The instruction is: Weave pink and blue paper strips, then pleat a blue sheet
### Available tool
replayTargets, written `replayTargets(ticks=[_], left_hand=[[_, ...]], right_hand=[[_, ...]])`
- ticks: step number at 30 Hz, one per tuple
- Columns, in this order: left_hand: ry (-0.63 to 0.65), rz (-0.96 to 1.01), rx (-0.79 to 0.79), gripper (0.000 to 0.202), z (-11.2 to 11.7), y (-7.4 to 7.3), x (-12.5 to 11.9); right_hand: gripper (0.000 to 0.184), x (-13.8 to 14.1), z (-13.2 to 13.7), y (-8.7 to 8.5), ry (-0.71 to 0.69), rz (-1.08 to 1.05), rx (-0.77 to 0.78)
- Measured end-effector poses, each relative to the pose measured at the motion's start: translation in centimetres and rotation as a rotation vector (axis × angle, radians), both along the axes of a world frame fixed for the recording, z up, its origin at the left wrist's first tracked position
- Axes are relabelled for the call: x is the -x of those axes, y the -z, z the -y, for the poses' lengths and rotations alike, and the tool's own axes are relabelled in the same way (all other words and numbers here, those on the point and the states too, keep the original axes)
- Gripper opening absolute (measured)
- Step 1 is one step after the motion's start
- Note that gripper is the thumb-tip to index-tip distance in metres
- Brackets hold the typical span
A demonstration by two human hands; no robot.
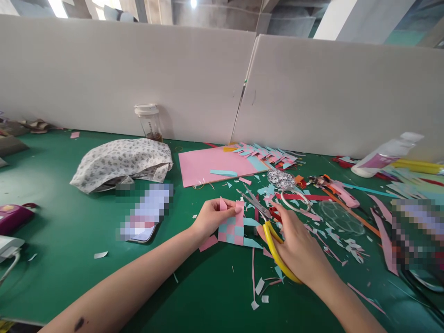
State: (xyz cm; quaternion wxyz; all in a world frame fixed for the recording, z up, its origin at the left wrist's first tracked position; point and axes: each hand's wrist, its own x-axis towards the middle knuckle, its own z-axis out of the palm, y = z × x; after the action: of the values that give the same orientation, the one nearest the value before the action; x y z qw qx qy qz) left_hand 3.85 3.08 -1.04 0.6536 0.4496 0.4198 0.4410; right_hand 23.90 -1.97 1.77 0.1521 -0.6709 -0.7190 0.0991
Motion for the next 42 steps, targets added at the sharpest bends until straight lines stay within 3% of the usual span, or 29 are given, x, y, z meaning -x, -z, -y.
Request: replayTargets(ticks=[6,11,27,42], left_hand=[[-0.036,0.052,-0.039,0.029,-0.1,-0.3,-0.1],[-0.028,0.09,0.017,0.024,-0.1,-0.4,-0.1],[-0.014,0.106,0.026,0.024,-0.1,-0.5,0.1],[0.075,0.128,0.018,0.021,0.0,-0.6,0.4]], right_hand=[[0.066,0.9,0.4,0.7,-0.034,0.053,0.039],[0.065,1.6,0.6,0.9,-0.037,0.044,-0.008],[0.062,2.1,0.4,0.8,-0.039,0.008,0.032],[0.05,1.2,0.3,-0.3,-0.033,0.029,0.104]])
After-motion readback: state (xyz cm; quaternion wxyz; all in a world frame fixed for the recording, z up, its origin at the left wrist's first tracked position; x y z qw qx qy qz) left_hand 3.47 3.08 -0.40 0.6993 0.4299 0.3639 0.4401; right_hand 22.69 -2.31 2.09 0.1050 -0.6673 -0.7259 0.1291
